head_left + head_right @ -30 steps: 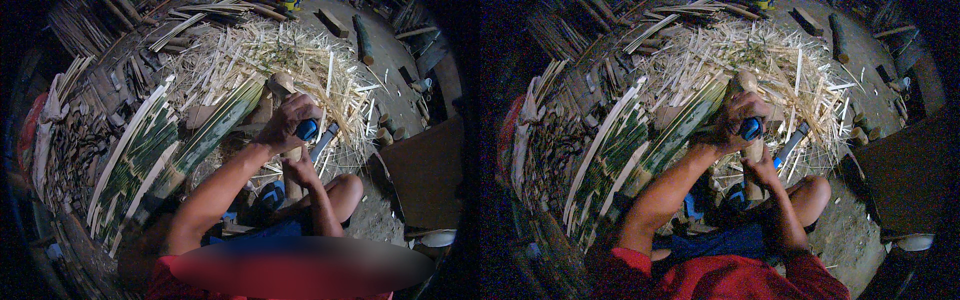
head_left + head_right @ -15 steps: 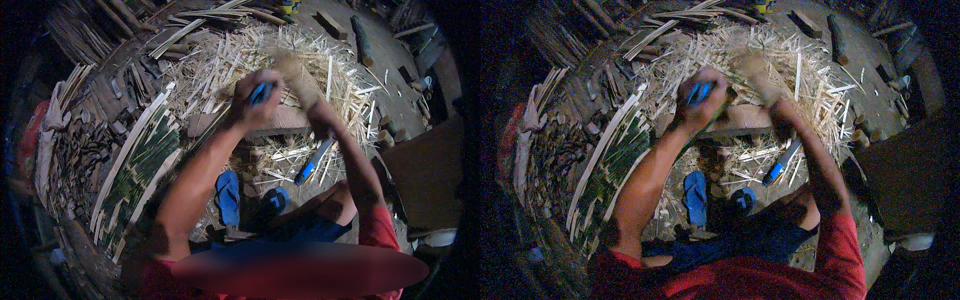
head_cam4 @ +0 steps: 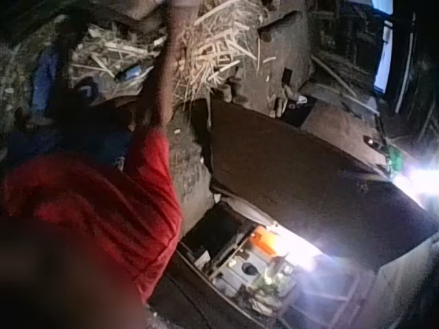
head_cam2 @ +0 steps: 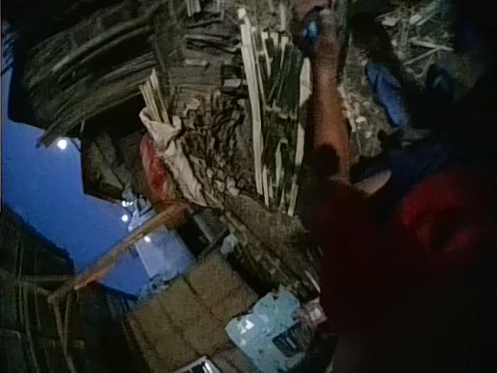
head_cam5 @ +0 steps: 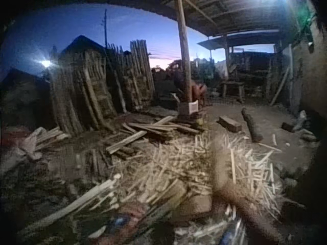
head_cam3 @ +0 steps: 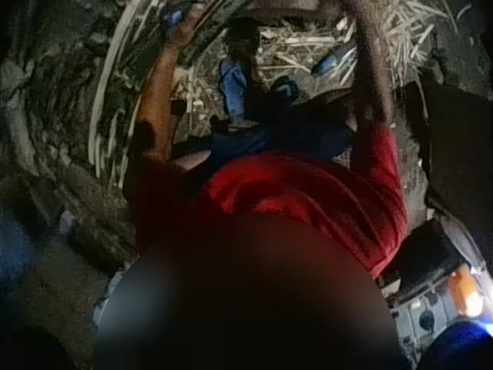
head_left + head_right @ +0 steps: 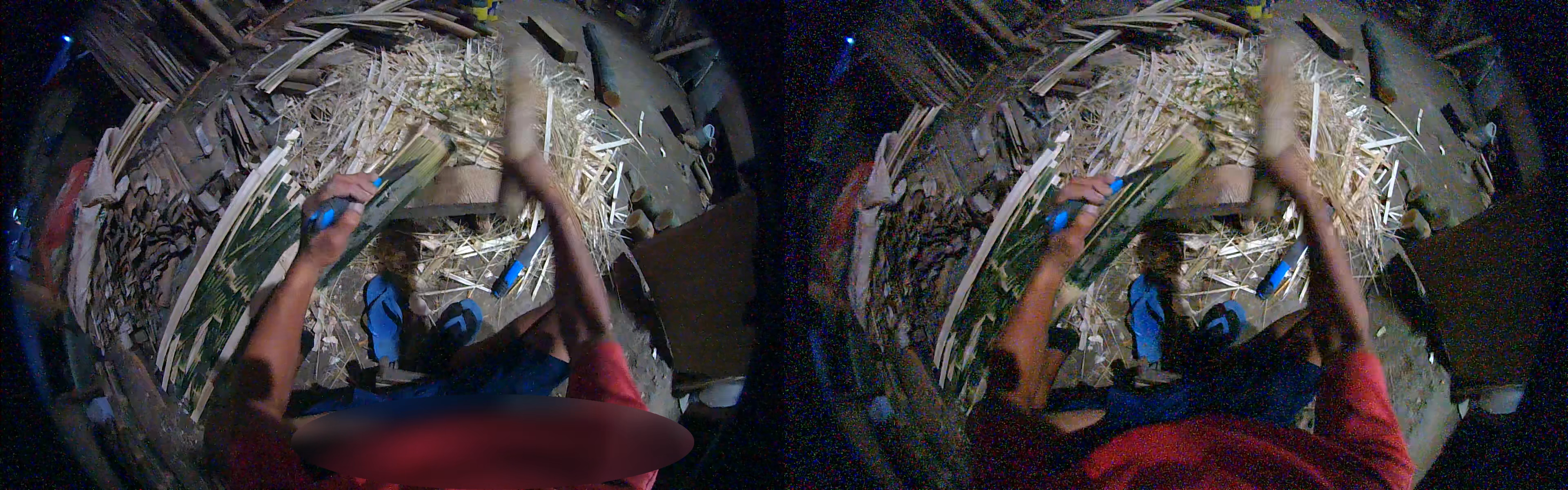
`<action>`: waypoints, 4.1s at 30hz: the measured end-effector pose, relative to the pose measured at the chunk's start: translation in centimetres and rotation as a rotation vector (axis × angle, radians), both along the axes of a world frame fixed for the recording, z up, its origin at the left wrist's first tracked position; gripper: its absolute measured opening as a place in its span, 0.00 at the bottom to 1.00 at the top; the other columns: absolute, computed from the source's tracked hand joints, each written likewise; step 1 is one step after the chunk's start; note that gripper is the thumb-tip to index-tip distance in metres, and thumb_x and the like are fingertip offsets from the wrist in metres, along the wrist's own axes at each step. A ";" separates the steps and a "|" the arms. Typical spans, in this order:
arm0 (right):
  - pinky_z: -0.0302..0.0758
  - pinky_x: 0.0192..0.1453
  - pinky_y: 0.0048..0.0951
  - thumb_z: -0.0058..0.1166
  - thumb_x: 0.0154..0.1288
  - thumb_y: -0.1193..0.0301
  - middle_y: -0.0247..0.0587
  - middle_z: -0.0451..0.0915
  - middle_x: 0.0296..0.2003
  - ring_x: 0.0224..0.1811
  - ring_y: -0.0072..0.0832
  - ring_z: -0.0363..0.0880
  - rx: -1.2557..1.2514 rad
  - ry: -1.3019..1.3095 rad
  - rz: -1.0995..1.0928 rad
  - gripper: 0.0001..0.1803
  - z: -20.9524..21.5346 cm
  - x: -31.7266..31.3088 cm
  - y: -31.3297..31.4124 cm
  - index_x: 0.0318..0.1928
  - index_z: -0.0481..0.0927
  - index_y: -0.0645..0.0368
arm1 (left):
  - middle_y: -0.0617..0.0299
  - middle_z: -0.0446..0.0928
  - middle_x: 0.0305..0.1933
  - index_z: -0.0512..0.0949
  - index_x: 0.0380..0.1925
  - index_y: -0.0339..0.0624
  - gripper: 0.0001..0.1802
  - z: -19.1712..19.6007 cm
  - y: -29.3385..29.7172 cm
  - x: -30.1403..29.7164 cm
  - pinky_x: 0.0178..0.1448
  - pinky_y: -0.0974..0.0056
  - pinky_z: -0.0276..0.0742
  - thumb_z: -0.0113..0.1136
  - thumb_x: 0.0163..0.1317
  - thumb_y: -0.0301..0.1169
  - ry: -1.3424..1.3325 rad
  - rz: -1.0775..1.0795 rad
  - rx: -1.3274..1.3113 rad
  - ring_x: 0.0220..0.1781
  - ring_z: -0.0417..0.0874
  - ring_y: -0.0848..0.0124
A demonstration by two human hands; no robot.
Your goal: The person splits a bamboo pole into thin strips using a machete and a wooden mallet. They repeatedly strike the machete to drive it through the bamboo, then use a pencil to mark the split sections.
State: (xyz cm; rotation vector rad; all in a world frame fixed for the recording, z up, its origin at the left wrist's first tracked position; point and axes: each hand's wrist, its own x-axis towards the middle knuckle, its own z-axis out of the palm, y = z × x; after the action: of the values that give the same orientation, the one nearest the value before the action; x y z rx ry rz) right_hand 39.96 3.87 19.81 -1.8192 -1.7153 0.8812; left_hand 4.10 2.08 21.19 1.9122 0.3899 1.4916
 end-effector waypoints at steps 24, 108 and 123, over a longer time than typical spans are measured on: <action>0.79 0.45 0.38 0.60 0.64 0.48 0.49 0.82 0.42 0.39 0.33 0.81 -0.131 0.200 0.269 0.34 -12.9 -24.1 -7.8 0.56 0.72 0.65 | 0.67 0.72 0.26 0.75 0.28 0.45 0.14 -5.4 0.8 -15.2 0.41 0.58 0.75 0.64 0.63 0.42 0.006 0.500 -0.676 0.30 0.75 0.75; 0.78 0.52 0.36 0.70 0.56 0.61 0.50 0.81 0.49 0.47 0.34 0.81 -0.204 0.148 0.317 0.43 -7.2 -7.9 -4.0 0.67 0.63 0.62 | 0.64 0.83 0.34 0.84 0.40 0.43 0.06 1.9 0.1 1.8 0.41 0.66 0.78 0.63 0.63 0.27 0.089 0.327 -0.359 0.35 0.82 0.75; 0.78 0.42 0.36 0.49 0.73 0.46 0.42 0.84 0.35 0.35 0.33 0.82 0.150 0.653 -0.490 0.29 -3.6 -0.5 0.8 0.46 0.83 0.62 | 0.68 0.62 0.24 0.74 0.44 0.41 0.11 -3.6 2.5 -17.2 0.47 0.55 0.74 0.58 0.65 0.33 -0.725 0.221 -0.688 0.27 0.69 0.70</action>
State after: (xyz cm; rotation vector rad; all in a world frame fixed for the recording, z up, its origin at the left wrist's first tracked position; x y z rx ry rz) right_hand 39.48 4.65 16.25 -1.5143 -0.8594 0.9548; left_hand -13.10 4.62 17.58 0.7523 0.6683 1.7683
